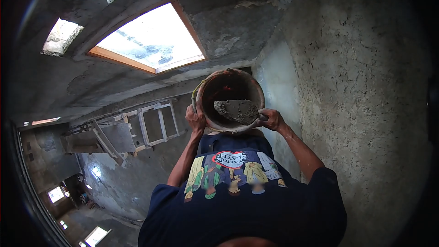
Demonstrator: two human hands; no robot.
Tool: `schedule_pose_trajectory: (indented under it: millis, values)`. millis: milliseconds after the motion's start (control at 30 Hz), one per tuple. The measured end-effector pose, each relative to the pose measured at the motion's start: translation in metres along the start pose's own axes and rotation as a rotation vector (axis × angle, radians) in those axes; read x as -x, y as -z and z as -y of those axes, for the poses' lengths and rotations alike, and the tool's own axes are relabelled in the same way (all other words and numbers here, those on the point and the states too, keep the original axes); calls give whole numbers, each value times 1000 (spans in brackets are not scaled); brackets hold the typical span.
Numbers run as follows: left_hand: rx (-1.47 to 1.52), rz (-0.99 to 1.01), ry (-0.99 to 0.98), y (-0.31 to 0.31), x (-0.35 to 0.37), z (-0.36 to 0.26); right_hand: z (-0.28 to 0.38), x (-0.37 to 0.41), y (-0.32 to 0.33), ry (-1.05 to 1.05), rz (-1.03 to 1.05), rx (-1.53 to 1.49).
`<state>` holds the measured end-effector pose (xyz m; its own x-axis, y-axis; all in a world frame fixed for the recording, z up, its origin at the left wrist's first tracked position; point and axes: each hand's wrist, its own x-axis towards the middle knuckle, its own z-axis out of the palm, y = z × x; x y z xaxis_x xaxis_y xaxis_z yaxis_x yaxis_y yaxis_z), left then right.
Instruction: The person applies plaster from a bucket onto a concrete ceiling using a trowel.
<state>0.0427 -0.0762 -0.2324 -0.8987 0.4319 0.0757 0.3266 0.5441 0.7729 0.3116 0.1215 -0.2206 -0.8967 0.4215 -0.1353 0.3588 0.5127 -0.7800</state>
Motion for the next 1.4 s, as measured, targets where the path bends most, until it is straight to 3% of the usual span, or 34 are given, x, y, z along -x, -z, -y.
schedule_pose_trajectory:
  millis: [267,400,767,900,967,1267,1400]
  values:
    - [-32,-12,85,11,15,28,-3,-10,1,-55,-8,54]
    - [-21,-61,27,12,18,27,0,-13,6,36,-92,27]
    - [-33,-35,-5,14,17,24,1,9,5,-296,103,162]
    - [-50,-26,17,12,15,26,-15,19,-8,-288,94,254]
    - [-47,-33,5,12,15,28,-19,25,-13,-322,141,138]
    - [-52,-25,19,11,14,29,-28,26,-18,-378,176,134]
    - [-46,-40,8,12,14,30,-43,32,-32,-334,89,154]
